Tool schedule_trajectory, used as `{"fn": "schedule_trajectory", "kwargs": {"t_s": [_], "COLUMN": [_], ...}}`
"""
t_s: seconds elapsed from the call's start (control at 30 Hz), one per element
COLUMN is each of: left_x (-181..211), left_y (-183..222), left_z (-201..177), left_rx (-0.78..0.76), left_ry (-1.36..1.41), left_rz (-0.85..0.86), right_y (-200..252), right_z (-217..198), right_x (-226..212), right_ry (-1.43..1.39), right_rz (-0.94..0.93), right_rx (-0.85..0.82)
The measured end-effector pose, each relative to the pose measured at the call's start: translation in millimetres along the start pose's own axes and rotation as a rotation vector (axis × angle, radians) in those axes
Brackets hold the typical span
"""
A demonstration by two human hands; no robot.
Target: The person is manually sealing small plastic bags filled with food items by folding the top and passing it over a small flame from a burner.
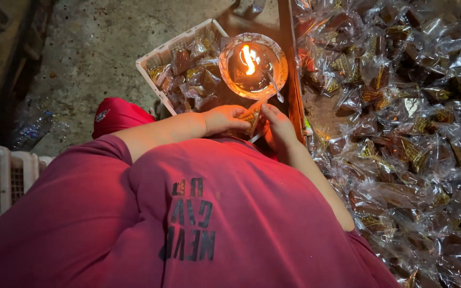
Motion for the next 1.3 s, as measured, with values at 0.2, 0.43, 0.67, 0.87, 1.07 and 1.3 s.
{"fn": "schedule_trajectory", "kwargs": {"t_s": [0.2, 0.43, 0.67, 0.87, 1.07, 1.3], "left_x": [22.3, 14.6, -141.9, -141.3, -136.4, -116.5], "left_y": [23.3, 23.2, 30.3, 24.3, 28.3, 27.5], "left_z": [-39.3, -11.7, -125.4, -130.7, -118.7, -80.0], "left_rx": [0.286, 0.095, 0.689, 0.666, 0.554, 0.220], "left_ry": [0.588, 0.560, 0.198, 0.369, 0.304, 0.164], "left_rz": [0.235, 0.143, -0.329, -0.271, -0.344, -0.477], "right_y": [24.0, 3.7, 13.3, 19.4, 16.0, 3.3], "right_z": [31.3, -2.9, 4.0, -5.0, -12.6, -21.3], "right_x": [-20.0, -13.6, -30.8, -47.7, -45.0, -27.3], "right_ry": [0.088, 0.607, 0.333, 0.253, 0.222, 0.255], "right_rz": [-0.020, -0.029, -0.107, -0.224, -0.241, -0.200], "right_rx": [-0.111, 0.098, 0.148, 0.242, 0.283, 0.261]}}
Point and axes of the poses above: each hand's wrist, its own y-axis away from the middle knuckle, its own z-axis out of the palm, x = y × z, the point moved 8 cm from there along -y, towards the middle knuckle, and after that the axes turned 8 degrees about -x, right-handed, at the moved point
